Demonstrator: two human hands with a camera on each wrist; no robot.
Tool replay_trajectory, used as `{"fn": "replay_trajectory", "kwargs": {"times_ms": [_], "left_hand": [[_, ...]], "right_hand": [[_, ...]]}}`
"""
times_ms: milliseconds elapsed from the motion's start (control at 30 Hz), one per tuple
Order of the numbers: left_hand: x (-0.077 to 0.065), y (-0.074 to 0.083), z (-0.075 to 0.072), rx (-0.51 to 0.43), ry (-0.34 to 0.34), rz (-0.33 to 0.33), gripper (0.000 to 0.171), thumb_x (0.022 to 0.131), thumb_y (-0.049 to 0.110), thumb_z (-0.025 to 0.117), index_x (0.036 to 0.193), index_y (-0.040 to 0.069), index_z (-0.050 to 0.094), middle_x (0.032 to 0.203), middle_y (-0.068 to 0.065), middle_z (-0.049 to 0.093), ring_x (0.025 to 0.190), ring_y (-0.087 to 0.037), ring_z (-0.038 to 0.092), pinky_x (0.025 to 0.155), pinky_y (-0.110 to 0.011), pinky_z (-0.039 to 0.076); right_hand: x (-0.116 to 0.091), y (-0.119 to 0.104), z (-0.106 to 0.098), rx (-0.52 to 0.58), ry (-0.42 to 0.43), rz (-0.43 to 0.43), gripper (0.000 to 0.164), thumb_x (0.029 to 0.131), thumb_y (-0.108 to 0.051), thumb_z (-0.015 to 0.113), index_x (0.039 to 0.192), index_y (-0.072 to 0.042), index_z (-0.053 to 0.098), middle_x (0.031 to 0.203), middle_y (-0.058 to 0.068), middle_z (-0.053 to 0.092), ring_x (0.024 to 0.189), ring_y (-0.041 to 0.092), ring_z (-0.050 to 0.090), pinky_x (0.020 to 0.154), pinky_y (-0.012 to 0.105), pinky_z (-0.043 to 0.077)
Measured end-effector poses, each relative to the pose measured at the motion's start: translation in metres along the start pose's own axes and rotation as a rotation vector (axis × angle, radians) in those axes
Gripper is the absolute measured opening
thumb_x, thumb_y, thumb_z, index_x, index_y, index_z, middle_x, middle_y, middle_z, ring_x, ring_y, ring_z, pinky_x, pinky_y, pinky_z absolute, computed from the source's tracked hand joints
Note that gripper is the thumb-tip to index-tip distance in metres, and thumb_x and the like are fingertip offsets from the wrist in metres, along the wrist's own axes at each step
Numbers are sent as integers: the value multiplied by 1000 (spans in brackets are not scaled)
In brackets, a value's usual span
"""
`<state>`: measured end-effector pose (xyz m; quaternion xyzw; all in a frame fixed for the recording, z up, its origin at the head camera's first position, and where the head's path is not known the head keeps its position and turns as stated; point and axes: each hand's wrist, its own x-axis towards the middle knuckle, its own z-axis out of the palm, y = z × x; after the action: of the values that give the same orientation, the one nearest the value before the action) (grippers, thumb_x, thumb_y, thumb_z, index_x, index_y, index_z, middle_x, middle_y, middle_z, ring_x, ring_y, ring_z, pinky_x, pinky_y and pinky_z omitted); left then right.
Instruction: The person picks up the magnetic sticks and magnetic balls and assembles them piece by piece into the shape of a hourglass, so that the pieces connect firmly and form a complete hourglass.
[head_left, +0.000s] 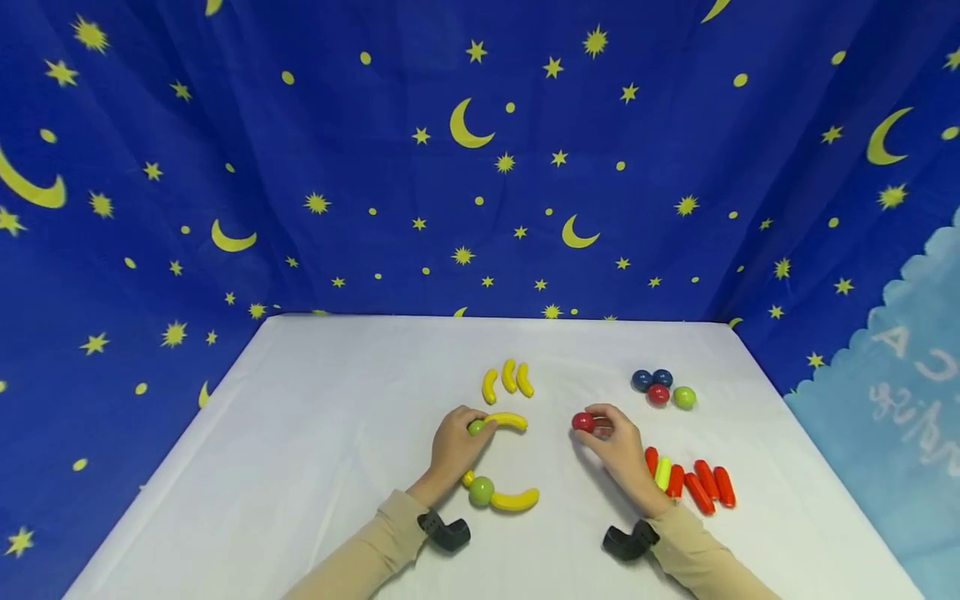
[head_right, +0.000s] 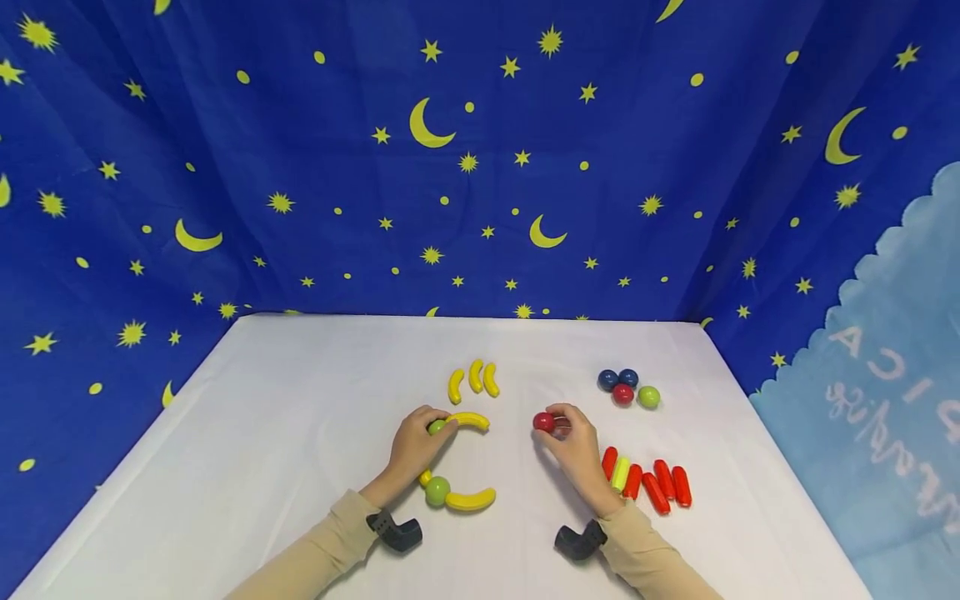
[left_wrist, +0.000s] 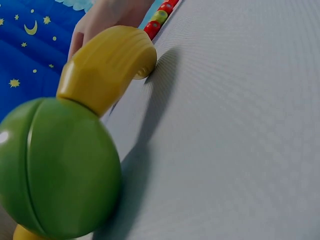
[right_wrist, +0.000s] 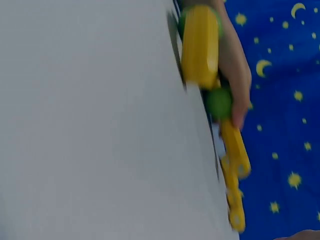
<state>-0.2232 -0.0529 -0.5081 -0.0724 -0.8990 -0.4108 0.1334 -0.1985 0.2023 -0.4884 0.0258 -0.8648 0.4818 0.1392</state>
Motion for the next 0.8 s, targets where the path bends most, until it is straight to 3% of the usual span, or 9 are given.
{"fn": "replay_trajectory", "kwargs": {"times_ms": [167, 433, 800], "left_hand": [[0, -1, -2, -10, 1, -13, 21, 82, 30, 70, 92, 11, 74, 83, 0, 65, 79, -13, 58, 71, -26, 45], [1, 0, 1, -13, -22, -16, 22, 84, 30, 69, 94, 11, 73, 87, -2, 66, 84, -16, 61, 77, -30, 47], [3, 2, 0, 23, -20, -36, 24, 88, 30, 64, 95, 8, 72, 87, -4, 65, 86, -20, 61, 79, -35, 48]], "right_hand": [[4, -13, 27, 87, -74, 2, 37, 75, -4, 77, 109, 2, 62, 102, 17, 67, 86, 16, 65, 73, 16, 52], [5, -17, 51, 159, -159, -3, 35, 75, -4, 78, 106, 2, 62, 104, 19, 66, 92, 27, 66, 73, 18, 54], [4, -23, 57, 55, -186, 11, 35, 75, -3, 77, 108, -4, 64, 100, 11, 68, 78, 12, 56, 64, 16, 46]]}}
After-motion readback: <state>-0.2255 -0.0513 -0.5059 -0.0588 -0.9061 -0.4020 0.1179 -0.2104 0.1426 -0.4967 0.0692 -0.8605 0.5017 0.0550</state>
